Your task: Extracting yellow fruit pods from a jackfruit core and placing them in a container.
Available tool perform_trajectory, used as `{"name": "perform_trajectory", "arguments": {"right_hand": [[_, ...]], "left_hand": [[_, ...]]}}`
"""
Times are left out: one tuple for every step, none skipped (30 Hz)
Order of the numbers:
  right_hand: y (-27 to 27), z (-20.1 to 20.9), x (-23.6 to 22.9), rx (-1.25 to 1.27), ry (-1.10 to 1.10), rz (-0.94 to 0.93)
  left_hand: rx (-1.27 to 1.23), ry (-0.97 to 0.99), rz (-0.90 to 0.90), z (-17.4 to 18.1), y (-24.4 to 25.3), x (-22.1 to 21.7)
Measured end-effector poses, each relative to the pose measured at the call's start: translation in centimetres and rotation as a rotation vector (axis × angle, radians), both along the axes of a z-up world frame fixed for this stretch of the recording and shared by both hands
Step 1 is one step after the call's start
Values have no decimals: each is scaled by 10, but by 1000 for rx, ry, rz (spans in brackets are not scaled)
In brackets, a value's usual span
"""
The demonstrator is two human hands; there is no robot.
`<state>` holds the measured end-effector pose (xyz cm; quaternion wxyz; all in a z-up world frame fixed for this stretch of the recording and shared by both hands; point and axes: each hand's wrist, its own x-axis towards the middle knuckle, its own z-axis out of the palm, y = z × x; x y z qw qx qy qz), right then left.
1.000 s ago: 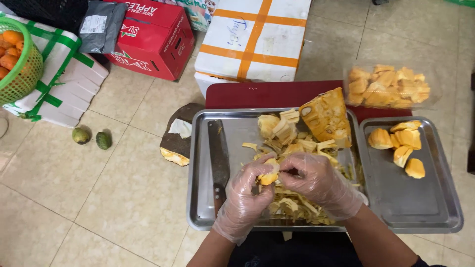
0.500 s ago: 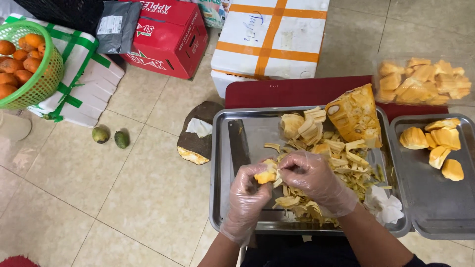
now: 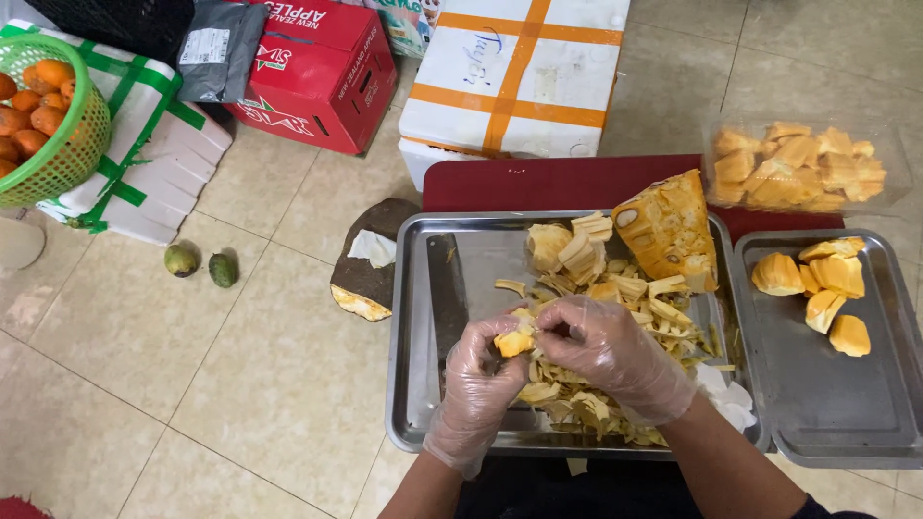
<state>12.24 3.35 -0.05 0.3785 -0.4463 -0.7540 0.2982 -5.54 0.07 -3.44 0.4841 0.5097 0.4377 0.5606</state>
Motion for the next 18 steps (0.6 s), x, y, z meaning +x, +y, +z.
{"name": "perform_trajectory", "arguments": {"right_hand": [[-1,6,1,1,0,-2],[-1,12,2,65,-24,14],[-2,18,2,128,-47,29],[-1,22,4,128,-47,27],[-2,25,5,138,-60,33],[-3,29,6,148,-73,38],[-4,24,7,147,-74,35],[-4,19,8,122,-73,-8],[-5,14,10,95,-72,-51],[-7,11,10,93,-73,-53],[-7,9,11,73,-61,-88],[-8,6,11,52,-49,-123],[-9,11,10,52,-50,-123],[-11,15,8,48,-27,-140],[-12,19,7,45,-5,-157],[-12,14,7,45,-7,-157],[-12,9,6,68,-4,-203],[-12,4,5,91,0,-249]], "left_hand": [[1,0,-2,0,0,2],[70,89,21,0,0,4],[139,178,45,0,1,7],[139,178,42,3,2,10],[180,185,41,6,2,12],[221,191,39,9,2,14],[220,190,36,7,1,16],[234,185,48,4,1,19],[247,178,60,1,1,21],[245,177,58,-3,-1,25],[228,197,90,-7,-2,29],[212,217,122,-10,-3,32],[211,216,121,-4,-2,34],[230,164,96,2,-1,36],[250,112,71,8,0,38],[251,111,71,8,-1,40],[191,132,91,7,-3,41],[131,153,111,7,-4,42]]}}
